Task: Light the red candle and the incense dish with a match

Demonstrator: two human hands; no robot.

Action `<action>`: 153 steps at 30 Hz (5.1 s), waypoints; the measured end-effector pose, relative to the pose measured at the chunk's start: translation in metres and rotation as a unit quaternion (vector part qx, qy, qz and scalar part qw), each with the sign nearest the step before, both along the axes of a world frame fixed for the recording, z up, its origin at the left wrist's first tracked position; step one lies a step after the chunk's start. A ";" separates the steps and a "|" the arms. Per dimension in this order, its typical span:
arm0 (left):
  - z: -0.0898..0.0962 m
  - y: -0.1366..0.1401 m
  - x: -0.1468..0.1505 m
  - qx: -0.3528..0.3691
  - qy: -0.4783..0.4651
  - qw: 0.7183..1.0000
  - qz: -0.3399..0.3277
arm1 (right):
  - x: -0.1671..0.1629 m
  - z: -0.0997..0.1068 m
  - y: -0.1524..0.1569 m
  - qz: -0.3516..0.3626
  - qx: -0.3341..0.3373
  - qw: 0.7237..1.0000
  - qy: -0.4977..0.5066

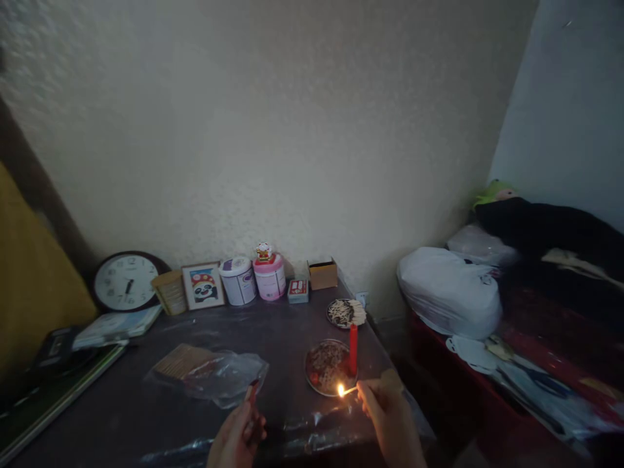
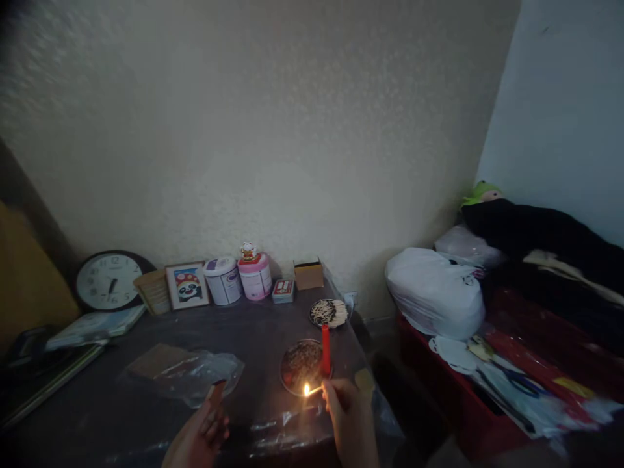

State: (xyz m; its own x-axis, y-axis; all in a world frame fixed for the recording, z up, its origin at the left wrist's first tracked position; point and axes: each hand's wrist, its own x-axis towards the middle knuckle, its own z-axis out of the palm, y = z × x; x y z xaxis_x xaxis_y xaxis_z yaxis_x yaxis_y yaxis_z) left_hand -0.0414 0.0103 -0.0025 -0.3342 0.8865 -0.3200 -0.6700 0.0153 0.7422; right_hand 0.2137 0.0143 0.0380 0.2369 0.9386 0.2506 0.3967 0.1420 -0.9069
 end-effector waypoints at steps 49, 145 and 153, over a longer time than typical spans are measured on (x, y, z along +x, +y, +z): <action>0.005 -0.003 0.010 -0.025 0.001 1.000 0.005 | -0.005 0.008 -0.002 -0.013 -0.022 0.999 0.030; 0.020 -0.006 0.015 -0.032 -0.019 0.999 0.034 | -0.004 -0.007 -0.002 0.021 -0.012 1.000 -0.002; 0.010 -0.006 0.008 -0.012 -0.004 1.000 0.008 | -0.004 -0.014 0.000 0.032 0.005 0.999 -0.018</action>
State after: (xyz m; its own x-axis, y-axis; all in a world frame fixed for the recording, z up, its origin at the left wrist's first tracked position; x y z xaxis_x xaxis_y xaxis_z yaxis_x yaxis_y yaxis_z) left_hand -0.0334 0.0046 0.0080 -0.3453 0.8732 -0.3439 -0.6763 0.0226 0.7363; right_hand 0.2097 0.0147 0.0241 0.1677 0.9486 0.2683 0.4193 0.1777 -0.8903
